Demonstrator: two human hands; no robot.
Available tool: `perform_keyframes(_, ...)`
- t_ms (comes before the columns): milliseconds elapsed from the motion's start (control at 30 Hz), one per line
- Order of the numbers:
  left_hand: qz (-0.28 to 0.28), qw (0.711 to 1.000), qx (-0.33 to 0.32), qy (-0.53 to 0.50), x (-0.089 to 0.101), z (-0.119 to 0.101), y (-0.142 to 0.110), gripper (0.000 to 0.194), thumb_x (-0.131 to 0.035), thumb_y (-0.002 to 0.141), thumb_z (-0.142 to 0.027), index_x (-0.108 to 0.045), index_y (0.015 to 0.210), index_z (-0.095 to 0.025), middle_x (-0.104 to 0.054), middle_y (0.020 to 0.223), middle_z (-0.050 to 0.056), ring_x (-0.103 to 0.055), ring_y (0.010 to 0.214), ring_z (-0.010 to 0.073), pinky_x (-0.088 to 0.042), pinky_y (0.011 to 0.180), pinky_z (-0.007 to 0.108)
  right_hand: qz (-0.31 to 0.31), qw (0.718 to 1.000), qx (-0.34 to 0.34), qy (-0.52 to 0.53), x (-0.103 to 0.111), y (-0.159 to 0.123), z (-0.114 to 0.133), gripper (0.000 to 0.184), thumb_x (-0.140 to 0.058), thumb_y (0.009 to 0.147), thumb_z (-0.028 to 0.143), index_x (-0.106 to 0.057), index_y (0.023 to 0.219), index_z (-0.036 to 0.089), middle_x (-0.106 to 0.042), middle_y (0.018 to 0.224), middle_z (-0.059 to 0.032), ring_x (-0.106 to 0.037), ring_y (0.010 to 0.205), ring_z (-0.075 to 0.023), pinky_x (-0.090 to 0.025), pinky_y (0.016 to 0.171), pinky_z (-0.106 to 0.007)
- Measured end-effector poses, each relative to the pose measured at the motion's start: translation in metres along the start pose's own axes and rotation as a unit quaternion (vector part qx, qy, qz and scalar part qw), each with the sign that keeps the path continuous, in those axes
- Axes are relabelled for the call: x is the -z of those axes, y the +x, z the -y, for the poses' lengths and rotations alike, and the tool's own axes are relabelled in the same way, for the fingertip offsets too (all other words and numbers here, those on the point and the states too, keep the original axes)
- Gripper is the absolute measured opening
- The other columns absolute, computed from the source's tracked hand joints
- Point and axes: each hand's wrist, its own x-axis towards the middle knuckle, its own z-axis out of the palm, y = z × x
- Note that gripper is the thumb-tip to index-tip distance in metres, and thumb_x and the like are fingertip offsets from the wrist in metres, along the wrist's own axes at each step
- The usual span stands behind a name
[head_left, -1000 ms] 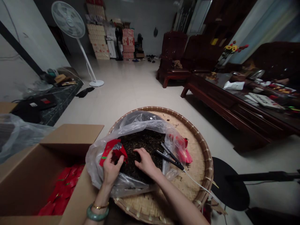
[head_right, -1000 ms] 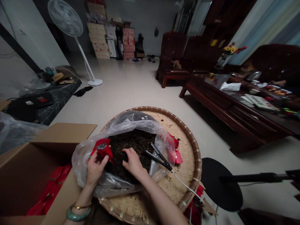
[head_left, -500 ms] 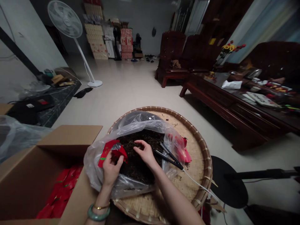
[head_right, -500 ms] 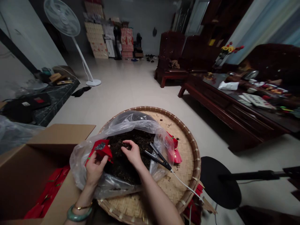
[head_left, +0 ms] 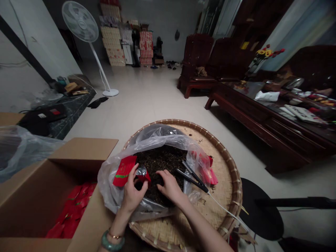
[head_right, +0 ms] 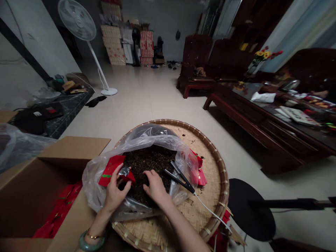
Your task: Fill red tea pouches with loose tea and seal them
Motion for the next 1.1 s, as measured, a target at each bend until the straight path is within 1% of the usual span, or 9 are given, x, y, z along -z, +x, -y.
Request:
perform_keyframes(167,-0.001,0.999,-0.033,0.041,0.004,-0.001,-0.003,0.07,-0.06,0.077,-0.024,-0.029,0.139,-0.018,-0.059,0.121,0.015,-0.058,0.11,0.0244,-0.048,0.095,0.042,-0.097,0.981,-0.016,0.17,-0.002,0.015,-0.003,0.056,-0.064,0.066,0.015,-0.051,0.12,0.021,-0.062,0.114,-0.0057,-0.058,0.106,-0.0223,-0.044,0.095,-0.039)
perform_keyframes(333,-0.004,0.999,-0.035,0.041,0.004,0.001,-0.004,0.071,-0.059,0.078,-0.026,-0.027,0.141,-0.017,-0.057,0.122,0.015,-0.057,0.112,0.0254,-0.045,0.098,0.043,-0.123,0.968,0.004,0.22,0.004,0.04,0.008,0.06,-0.062,0.068,0.017,-0.048,0.126,0.023,-0.061,0.119,-0.0051,-0.058,0.107,-0.0213,-0.045,0.094,-0.037)
perform_keyframes(433,-0.007,0.998,-0.036,0.051,0.003,0.004,-0.006,0.069,-0.059,0.077,-0.025,-0.03,0.14,-0.017,-0.056,0.125,0.015,-0.056,0.115,0.026,-0.045,0.098,0.043,-0.141,0.976,0.008,0.167,0.009,0.041,0.006,0.058,-0.057,0.073,0.016,-0.046,0.129,0.022,-0.058,0.123,-0.0084,-0.056,0.11,-0.0225,-0.044,0.095,-0.04)
perform_keyframes(533,0.002,0.998,-0.039,0.059,0.002,0.006,-0.007,0.068,-0.059,0.078,-0.025,-0.03,0.139,-0.017,-0.056,0.126,0.015,-0.055,0.116,0.0259,-0.047,0.097,0.041,-0.096,0.992,0.026,0.076,0.01,0.021,-0.002,0.054,-0.055,0.074,0.012,-0.048,0.127,0.018,-0.057,0.121,-0.0119,-0.054,0.112,-0.0235,-0.042,0.098,-0.041)
perform_keyframes(600,0.008,0.997,-0.044,0.067,0.0,0.006,-0.008,0.069,-0.058,0.078,-0.025,-0.028,0.14,-0.017,-0.056,0.125,0.015,-0.056,0.115,0.0256,-0.049,0.094,0.04,-0.06,0.997,0.043,0.019,0.007,0.0,-0.006,0.058,-0.053,0.075,0.009,-0.043,0.132,0.018,-0.053,0.124,-0.0122,-0.051,0.115,-0.0223,-0.042,0.1,-0.039)
perform_keyframes(733,0.014,0.986,-0.118,0.12,-0.002,0.004,-0.008,0.062,-0.055,0.081,-0.023,-0.031,0.138,-0.019,-0.056,0.123,0.013,-0.057,0.113,0.0243,-0.052,0.09,0.038,-0.033,0.991,0.005,-0.129,0.0,-0.024,-0.003,0.07,-0.065,0.068,0.011,-0.041,0.133,0.018,-0.045,0.131,-0.0166,-0.044,0.119,-0.0306,-0.041,0.098,-0.046)
perform_keyframes(867,0.059,0.957,-0.221,0.179,0.005,-0.004,-0.005,0.047,-0.05,0.084,-0.018,-0.043,0.129,-0.022,-0.058,0.119,0.01,-0.057,0.111,0.0222,-0.051,0.091,0.038,0.005,0.978,-0.025,-0.206,0.001,-0.014,0.009,0.066,-0.071,0.067,0.02,-0.047,0.128,0.017,-0.048,0.127,-0.0194,-0.046,0.112,-0.0347,-0.045,0.089,-0.049)
perform_keyframes(1000,0.095,0.936,-0.26,0.218,0.018,-0.012,-0.002,0.043,-0.047,0.083,-0.014,-0.046,0.125,-0.02,-0.057,0.121,0.012,-0.055,0.114,0.0234,-0.049,0.094,0.04,0.05,0.977,-0.022,-0.207,0.009,-0.003,0.014,0.047,-0.066,0.068,0.012,-0.057,0.113,0.02,-0.058,0.105,-0.011,-0.053,0.098,-0.0273,-0.047,0.082,-0.039)
perform_keyframes(1100,0.103,0.927,-0.277,0.232,0.026,-0.013,0.001,0.039,-0.041,0.082,-0.008,-0.049,0.12,-0.017,-0.055,0.124,0.013,-0.054,0.114,0.0235,-0.049,0.094,0.04,0.057,0.978,-0.017,-0.199,0.011,-0.003,0.012,0.049,-0.065,0.062,0.006,-0.058,0.109,0.021,-0.056,0.105,-0.009,-0.052,0.098,-0.0261,-0.047,0.081,-0.037)
